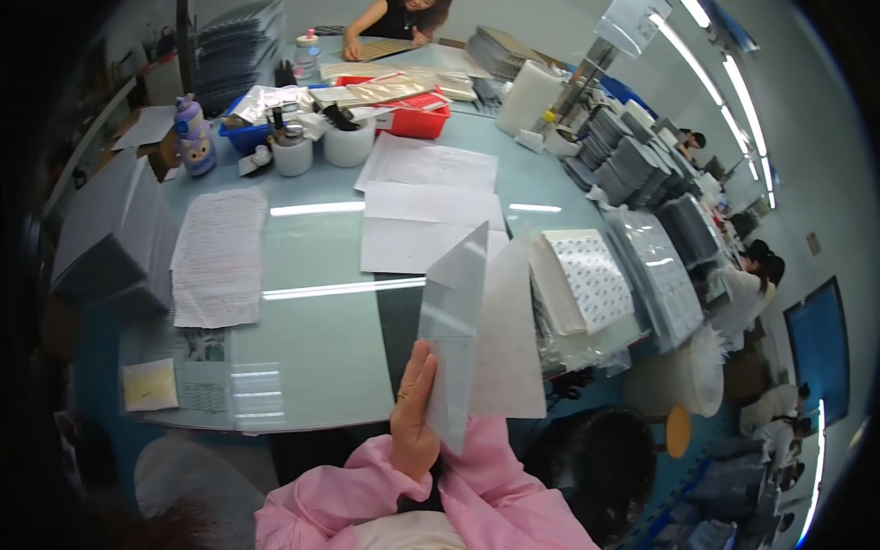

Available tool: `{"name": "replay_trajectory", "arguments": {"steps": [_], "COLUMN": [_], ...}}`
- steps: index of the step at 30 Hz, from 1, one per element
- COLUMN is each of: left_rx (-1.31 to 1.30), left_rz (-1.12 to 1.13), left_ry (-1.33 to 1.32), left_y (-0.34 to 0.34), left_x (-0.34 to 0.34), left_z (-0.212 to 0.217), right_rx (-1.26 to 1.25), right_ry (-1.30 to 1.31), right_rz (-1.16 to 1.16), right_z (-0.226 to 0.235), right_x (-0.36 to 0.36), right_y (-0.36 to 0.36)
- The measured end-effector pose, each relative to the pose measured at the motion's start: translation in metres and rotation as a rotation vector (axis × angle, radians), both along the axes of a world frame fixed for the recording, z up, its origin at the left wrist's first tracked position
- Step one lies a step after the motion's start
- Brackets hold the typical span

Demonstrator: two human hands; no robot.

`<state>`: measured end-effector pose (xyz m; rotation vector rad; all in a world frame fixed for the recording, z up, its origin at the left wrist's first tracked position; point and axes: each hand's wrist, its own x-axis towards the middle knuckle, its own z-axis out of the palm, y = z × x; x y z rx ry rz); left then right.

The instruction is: Folding and aligning paper sheets and adhesive labels at a manufacturing workstation.

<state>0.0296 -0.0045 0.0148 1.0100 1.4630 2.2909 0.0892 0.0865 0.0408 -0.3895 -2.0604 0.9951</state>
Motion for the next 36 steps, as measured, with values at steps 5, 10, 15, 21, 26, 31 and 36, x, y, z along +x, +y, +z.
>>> {"name": "replay_trajectory", "arguments": {"steps": [5, 10, 15, 21, 26, 31, 36], "left_rx": [-0.221, -0.237, -0.241, -0.191, -0.204, -0.200, -0.199], "left_rz": [0.002, 0.021, 0.042, 0.022, 0.056, 0.056, 0.062], "left_ry": [0.227, 0.246, 0.199, 0.173, 0.138, 0.127, 0.127], "left_y": [0.001, -0.002, -0.005, -0.001, -0.004, -0.003, -0.004], "left_x": [0.006, 0.007, 0.009, 0.011, 0.008, 0.009, 0.009], "left_z": [0.011, 0.015, 0.006, 0.010, 0.003, 0.004, 0.004], "right_rx": [0.636, 1.244, 1.747, 1.694, 2.002, 2.314, 2.632], "right_ry": [-0.444, -0.842, -1.149, -1.207, -1.299, -1.380, -1.443], "right_rz": [-0.417, -0.784, -1.052, -0.924, -0.929, -0.981, -1.080], "right_z": [0.006, -0.004, -0.047, -0.059, -0.078, -0.083, -0.089], "right_x": [0.018, -0.002, -0.043, -0.031, -0.021, -0.007, 0.015], "right_y": [0.011, -0.008, -0.065, -0.058, -0.070, -0.058, -0.048]}}
